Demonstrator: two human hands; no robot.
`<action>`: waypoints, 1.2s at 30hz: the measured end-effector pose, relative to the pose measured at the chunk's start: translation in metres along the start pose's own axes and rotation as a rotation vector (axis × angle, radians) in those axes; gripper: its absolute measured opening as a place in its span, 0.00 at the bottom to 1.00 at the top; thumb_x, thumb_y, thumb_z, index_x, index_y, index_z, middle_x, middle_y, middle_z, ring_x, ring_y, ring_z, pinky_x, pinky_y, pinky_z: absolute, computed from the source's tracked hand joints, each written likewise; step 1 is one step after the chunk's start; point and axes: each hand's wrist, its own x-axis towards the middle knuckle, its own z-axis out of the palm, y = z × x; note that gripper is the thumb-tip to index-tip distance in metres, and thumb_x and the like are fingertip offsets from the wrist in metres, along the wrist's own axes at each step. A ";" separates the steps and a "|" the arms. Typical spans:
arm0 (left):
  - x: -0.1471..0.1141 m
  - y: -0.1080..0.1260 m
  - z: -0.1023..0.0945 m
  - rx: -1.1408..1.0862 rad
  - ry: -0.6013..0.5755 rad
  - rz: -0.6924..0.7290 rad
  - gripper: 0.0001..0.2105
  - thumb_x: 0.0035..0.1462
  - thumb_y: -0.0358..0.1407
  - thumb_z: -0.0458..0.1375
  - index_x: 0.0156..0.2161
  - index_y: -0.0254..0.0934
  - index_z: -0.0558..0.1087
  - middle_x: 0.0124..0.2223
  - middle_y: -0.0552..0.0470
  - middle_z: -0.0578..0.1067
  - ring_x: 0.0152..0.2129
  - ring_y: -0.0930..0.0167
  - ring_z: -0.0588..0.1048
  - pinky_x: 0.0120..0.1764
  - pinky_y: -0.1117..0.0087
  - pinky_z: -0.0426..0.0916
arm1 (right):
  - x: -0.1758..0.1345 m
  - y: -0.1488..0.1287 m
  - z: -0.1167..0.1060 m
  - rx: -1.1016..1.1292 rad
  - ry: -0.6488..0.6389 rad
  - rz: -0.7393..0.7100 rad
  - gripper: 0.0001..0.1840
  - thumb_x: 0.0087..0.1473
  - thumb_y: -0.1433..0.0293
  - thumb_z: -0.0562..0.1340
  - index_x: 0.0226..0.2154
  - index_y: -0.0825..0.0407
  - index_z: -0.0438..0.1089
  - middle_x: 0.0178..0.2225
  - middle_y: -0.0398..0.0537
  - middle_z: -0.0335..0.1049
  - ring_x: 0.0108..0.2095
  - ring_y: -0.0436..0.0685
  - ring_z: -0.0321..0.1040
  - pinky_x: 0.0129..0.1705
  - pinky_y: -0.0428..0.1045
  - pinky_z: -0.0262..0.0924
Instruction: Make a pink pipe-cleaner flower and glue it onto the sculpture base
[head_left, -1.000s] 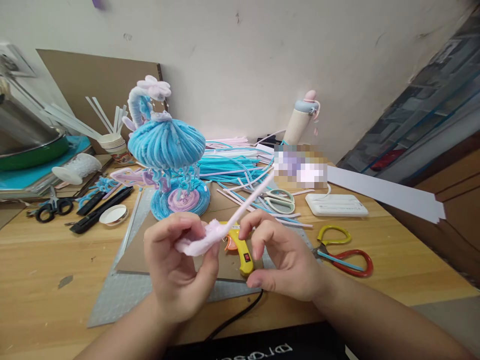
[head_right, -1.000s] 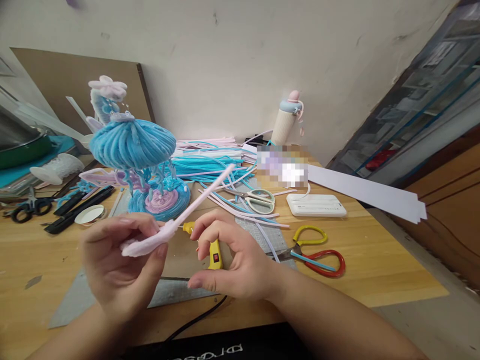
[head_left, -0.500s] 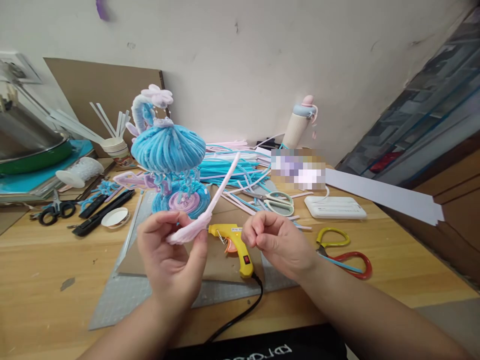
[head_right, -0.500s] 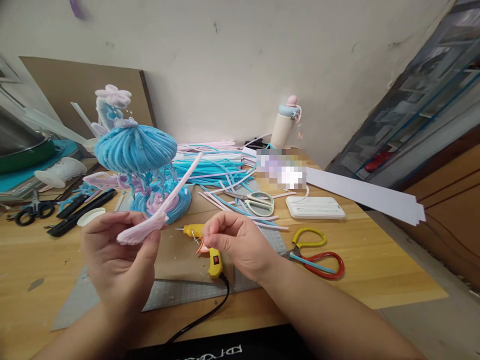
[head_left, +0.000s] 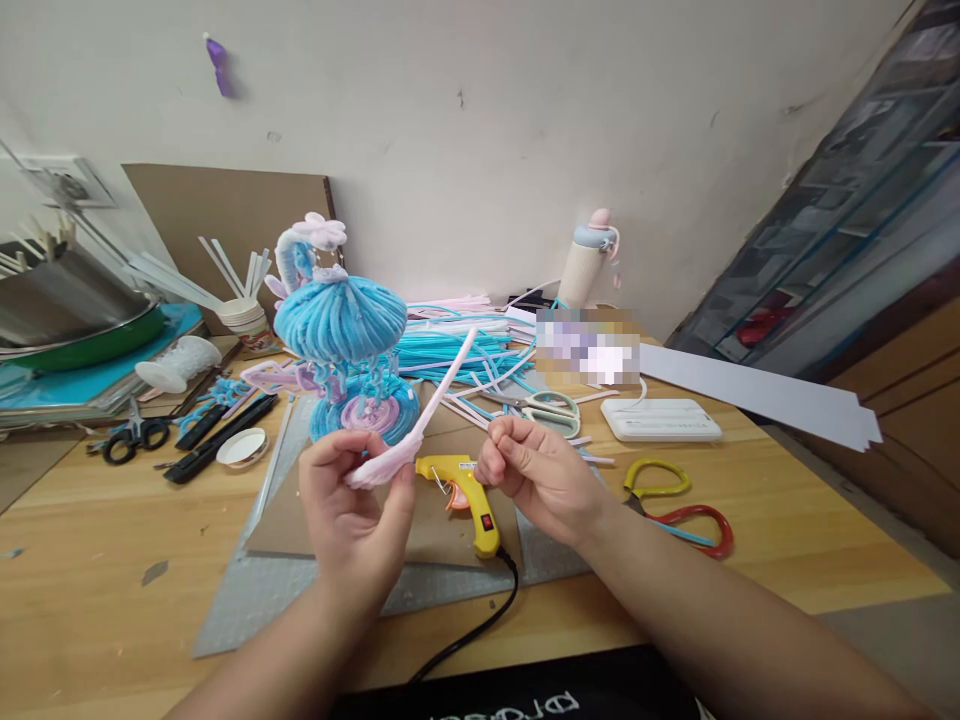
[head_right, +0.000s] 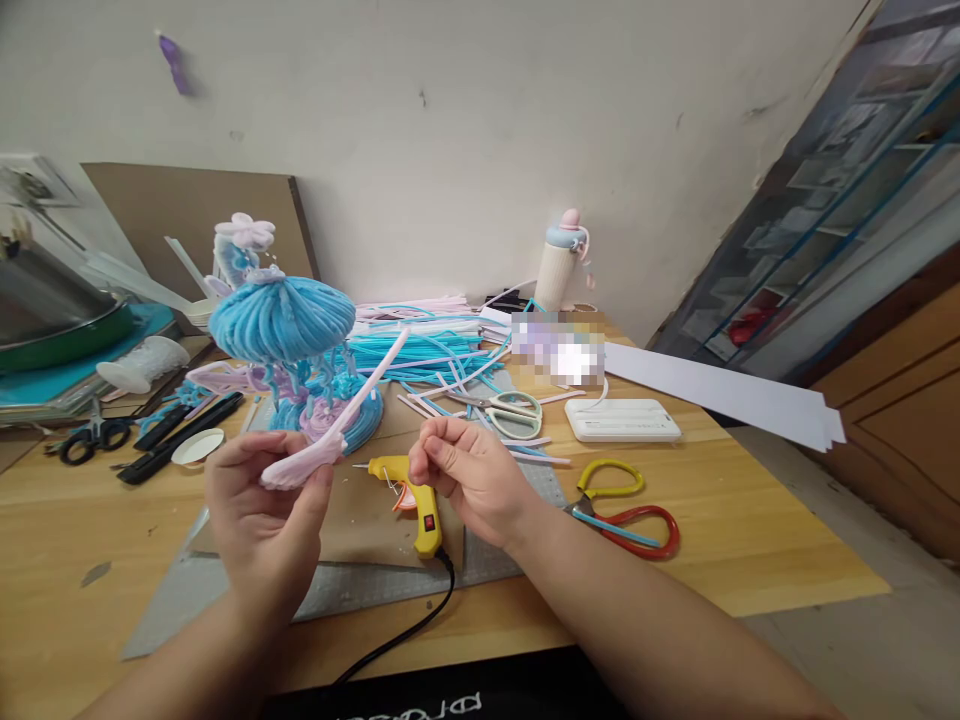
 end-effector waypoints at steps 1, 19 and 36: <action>0.000 0.000 0.000 -0.003 -0.003 -0.003 0.19 0.49 0.25 0.63 0.45 0.40 0.65 0.35 0.54 0.68 0.31 0.71 0.70 0.37 0.68 0.68 | 0.000 0.000 0.001 0.006 -0.001 0.002 0.12 0.51 0.64 0.70 0.30 0.53 0.69 0.22 0.38 0.69 0.25 0.46 0.62 0.32 0.45 0.56; -0.007 -0.006 -0.001 0.506 -0.249 0.517 0.23 0.47 0.22 0.60 0.50 0.39 0.64 0.42 0.47 0.70 0.39 0.64 0.70 0.43 0.61 0.65 | -0.016 0.016 0.022 -0.358 -0.088 0.016 0.20 0.49 0.55 0.68 0.41 0.50 0.71 0.35 0.44 0.72 0.35 0.52 0.69 0.37 0.48 0.65; -0.020 0.001 0.003 0.147 -0.221 -0.041 0.17 0.53 0.31 0.62 0.48 0.42 0.67 0.45 0.47 0.69 0.43 0.64 0.71 0.43 0.62 0.70 | -0.012 0.015 0.018 -0.397 0.214 -0.012 0.13 0.51 0.61 0.66 0.30 0.53 0.69 0.23 0.42 0.72 0.22 0.49 0.68 0.24 0.44 0.62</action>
